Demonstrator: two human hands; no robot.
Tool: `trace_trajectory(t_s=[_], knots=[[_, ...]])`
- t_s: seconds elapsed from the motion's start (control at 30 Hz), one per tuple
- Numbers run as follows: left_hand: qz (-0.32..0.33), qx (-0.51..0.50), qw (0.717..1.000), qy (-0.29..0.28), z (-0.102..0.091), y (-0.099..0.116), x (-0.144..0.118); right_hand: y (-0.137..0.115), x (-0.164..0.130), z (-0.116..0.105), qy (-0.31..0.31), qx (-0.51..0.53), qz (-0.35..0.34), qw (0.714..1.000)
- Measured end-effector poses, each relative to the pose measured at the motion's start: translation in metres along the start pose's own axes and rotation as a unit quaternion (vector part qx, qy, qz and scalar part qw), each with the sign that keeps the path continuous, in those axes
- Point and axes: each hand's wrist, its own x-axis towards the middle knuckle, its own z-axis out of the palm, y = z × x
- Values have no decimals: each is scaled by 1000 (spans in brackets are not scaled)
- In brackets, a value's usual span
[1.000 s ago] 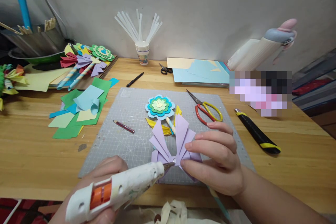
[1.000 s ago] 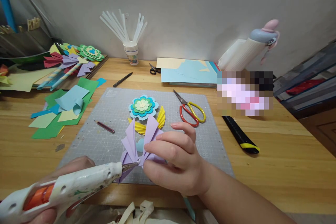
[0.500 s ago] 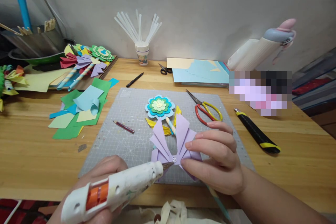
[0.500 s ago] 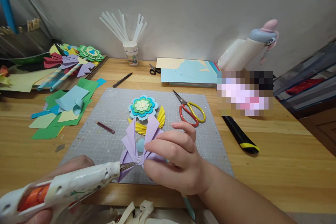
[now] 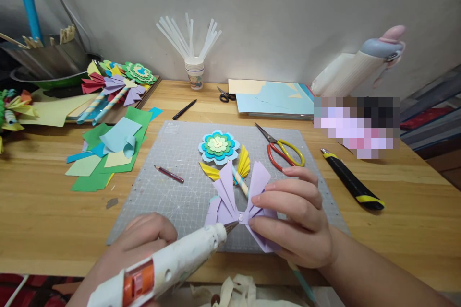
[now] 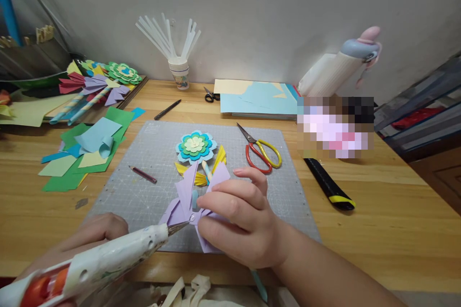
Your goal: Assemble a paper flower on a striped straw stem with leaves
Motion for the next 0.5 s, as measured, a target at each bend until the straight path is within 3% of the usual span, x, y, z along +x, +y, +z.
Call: trace_trajectory(t_s=[0.5], knots=[[-20, -12, 1000, -10, 3, 5, 3, 0, -1, 2, -11, 15, 12, 1000]])
